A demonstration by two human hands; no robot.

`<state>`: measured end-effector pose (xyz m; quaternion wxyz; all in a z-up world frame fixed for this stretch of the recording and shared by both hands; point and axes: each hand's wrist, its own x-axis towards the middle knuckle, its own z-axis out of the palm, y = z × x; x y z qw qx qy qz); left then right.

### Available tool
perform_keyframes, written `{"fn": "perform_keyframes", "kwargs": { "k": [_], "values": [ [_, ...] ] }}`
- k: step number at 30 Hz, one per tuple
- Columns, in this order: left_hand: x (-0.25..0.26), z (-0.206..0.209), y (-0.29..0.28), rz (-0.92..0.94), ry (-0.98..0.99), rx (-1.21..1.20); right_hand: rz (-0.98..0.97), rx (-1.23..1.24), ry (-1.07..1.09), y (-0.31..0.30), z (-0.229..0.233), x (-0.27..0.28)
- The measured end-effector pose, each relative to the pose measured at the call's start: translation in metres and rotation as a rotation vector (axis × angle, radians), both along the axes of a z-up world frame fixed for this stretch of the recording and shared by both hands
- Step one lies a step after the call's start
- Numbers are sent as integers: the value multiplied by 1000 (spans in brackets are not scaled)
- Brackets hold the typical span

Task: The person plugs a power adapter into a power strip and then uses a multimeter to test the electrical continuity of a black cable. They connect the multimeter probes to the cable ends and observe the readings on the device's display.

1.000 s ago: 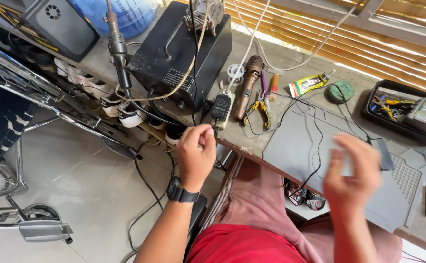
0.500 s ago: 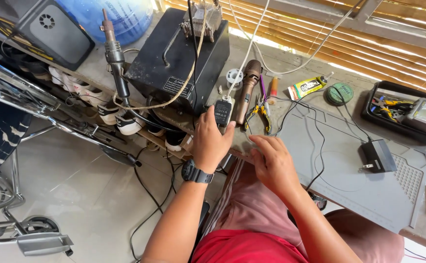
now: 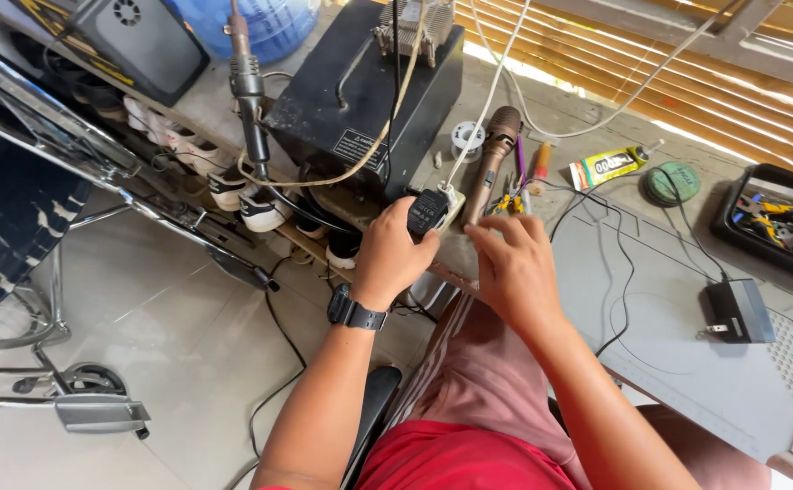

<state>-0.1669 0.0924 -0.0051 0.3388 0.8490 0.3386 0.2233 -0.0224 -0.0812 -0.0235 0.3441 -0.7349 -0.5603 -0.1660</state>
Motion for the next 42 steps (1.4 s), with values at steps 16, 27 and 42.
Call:
{"fn": "perform_keyframes", "kwargs": {
  "k": [16,27,42],
  "values": [
    [13,-22,-30,119,-104,232,141,-122,185,60,-19,44],
    [19,-65,-31,270,-171,228,286,-424,-737,107,49,58],
    [17,-72,-23,257,-122,253,505,-719,-744,152,54,57]
  ]
}}
